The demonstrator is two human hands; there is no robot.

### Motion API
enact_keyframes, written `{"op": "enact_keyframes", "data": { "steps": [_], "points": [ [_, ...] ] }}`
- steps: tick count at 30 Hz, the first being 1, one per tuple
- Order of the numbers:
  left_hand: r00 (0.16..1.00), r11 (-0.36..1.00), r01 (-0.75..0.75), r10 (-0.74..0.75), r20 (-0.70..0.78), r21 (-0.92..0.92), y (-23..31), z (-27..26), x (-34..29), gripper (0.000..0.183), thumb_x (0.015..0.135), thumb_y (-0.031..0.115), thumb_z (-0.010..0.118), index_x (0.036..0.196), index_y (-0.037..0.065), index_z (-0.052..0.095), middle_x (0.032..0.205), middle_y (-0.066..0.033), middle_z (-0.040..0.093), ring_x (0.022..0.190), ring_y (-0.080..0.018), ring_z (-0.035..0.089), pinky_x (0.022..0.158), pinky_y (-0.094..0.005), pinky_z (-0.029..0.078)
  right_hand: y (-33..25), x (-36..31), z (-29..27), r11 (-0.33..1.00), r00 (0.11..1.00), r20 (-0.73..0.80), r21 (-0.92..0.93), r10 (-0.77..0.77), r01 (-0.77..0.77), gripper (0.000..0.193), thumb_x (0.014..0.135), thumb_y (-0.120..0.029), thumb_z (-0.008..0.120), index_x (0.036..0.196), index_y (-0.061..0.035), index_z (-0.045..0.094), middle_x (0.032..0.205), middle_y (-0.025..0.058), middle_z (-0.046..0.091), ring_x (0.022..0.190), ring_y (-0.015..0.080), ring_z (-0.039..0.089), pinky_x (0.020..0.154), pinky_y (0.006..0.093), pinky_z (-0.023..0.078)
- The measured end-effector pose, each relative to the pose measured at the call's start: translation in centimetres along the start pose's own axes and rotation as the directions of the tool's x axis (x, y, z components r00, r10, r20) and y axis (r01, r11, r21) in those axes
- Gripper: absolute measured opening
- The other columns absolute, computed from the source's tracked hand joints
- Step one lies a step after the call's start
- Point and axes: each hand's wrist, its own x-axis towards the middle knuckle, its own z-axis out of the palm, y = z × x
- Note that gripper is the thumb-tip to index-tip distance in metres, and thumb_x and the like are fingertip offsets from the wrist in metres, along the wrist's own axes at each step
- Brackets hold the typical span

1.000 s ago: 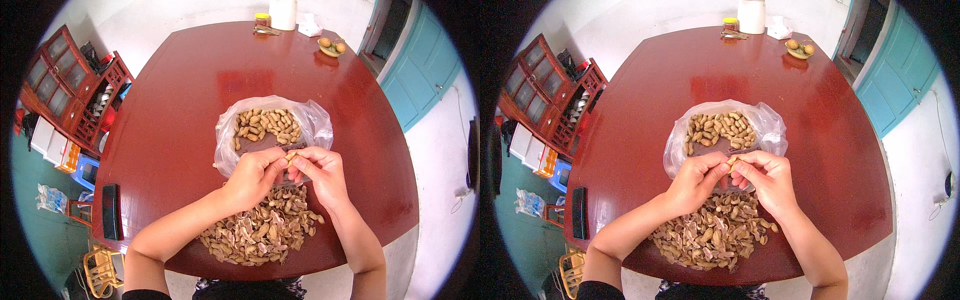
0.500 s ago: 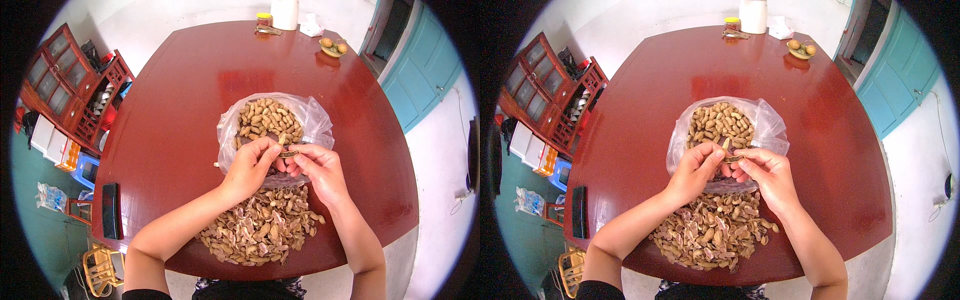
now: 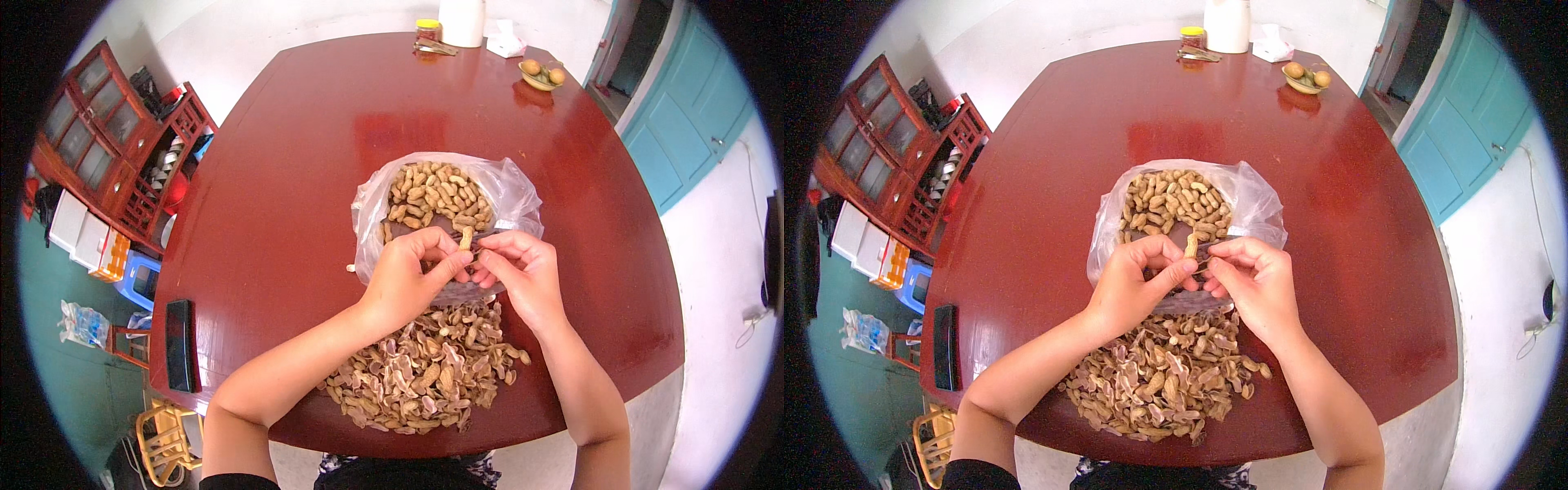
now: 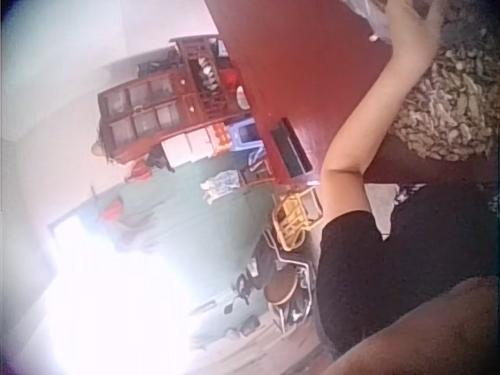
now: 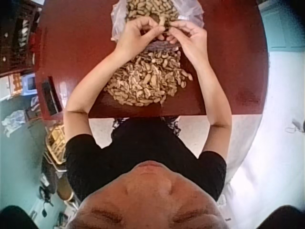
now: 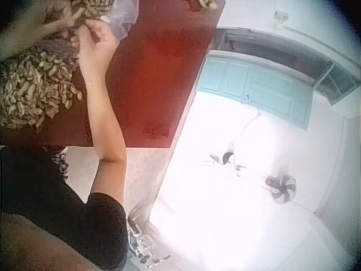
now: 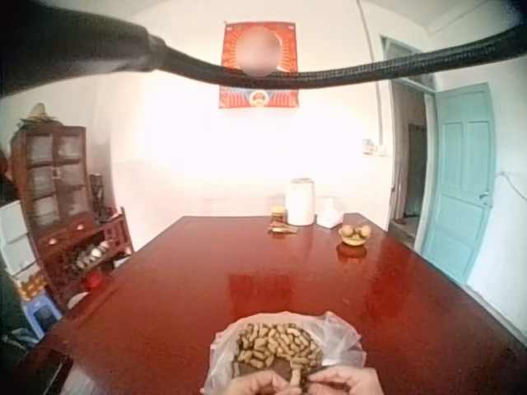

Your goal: The person sits at a table and repeatedly picks up peanuts from a plastic bag, peels them by hand, and places the kernels into a small plastic bag while discarding the shells onto the table. The process continues throughout the clip with a growing pile of shells and a filling bag of kernels.

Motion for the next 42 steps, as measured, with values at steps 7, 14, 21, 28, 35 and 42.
{"op": "enact_keyframes", "data": {
  "steps": [7,14,21,28,35,42],
  "points": [
    [1.000,1.000,0.015,-0.016,0.020,0.026,0.3,-0.6,0.4,0.013,0.092,0.011,0.064,0.085,0.001,0.058,0.079,-0.0036,0.067,0.074,-0.0086,0.065,0.070,-0.0233,0.050,0.5,0.0,-0.2,0.927,0.960,-0.089,-0.298,-0.264,0.227,0.018,0.086,0.002,0.061,0.104,0.0034,0.065,0.086,0.0097,0.068,0.068,0.0096,0.063,0.058,0.0233,0.051],
    [0.895,0.981,-0.007,-0.080,0.438,0.193,1.4,-1.7,-0.1,0.022,0.081,0.008,0.076,0.099,0.004,0.065,0.080,0.0005,0.065,0.077,-0.0041,0.057,0.067,-0.0212,0.046,-2.2,-0.9,-0.7,0.462,0.951,0.071,-0.861,-0.302,0.211,0.027,0.078,-0.002,0.063,0.105,-0.0040,0.065,0.094,0.0176,0.066,0.081,0.0359,0.065,0.073,0.0429,0.053],
    [0.960,0.958,0.171,-0.109,0.258,-0.231,0.1,-1.8,0.8,0.031,0.092,0.003,0.049,0.123,0.005,0.048,0.112,-0.0088,0.057,0.097,-0.0135,0.054,0.084,-0.0262,0.044,-3.8,-1.9,-0.5,0.409,0.974,0.085,-0.897,-0.212,0.167,0.023,0.079,-0.004,0.064,0.101,-0.0043,0.065,0.092,0.0174,0.065,0.083,0.0391,0.063,0.074,0.0460,0.052],
    [0.971,0.780,0.179,-0.044,0.233,-0.599,-0.9,-0.6,0.7,0.052,0.085,-0.011,0.042,0.132,0.008,0.036,0.130,-0.0150,0.049,0.122,-0.0250,0.048,0.106,-0.0387,0.037,-2.9,-1.6,0.9,0.641,0.894,0.117,-0.657,-0.433,0.397,0.020,0.079,-0.003,0.067,0.099,-0.0060,0.065,0.087,0.0106,0.064,0.073,0.0303,0.065,0.062,0.0371,0.052],
    [0.975,0.911,0.051,0.043,0.218,-0.408,-1.2,0.2,0.2,0.055,0.092,-0.009,0.048,0.139,0.011,0.028,0.136,-0.0159,0.044,0.125,-0.0232,0.046,0.104,-0.0366,0.040,-1.3,-1.3,1.3,0.647,0.861,0.197,-0.588,-0.468,0.486,0.015,0.080,0.001,0.066,0.094,-0.0036,0.065,0.092,0.0113,0.063,0.076,0.0285,0.066,0.064,0.0349,0.053],
    [0.989,0.901,0.142,-0.108,0.106,-0.410,-1.5,0.1,0.4,0.021,0.092,0.003,0.061,0.110,-0.001,0.052,0.104,-0.0079,0.060,0.093,-0.0141,0.061,0.082,-0.0282,0.054,-1.0,-0.8,1.2,0.770,0.891,0.040,-0.485,-0.453,0.414,0.015,0.078,0.008,0.067,0.088,-0.0006,0.060,0.079,0.0066,0.060,0.069,0.0127,0.062,0.060,0.0255,0.049]
  ]
}}
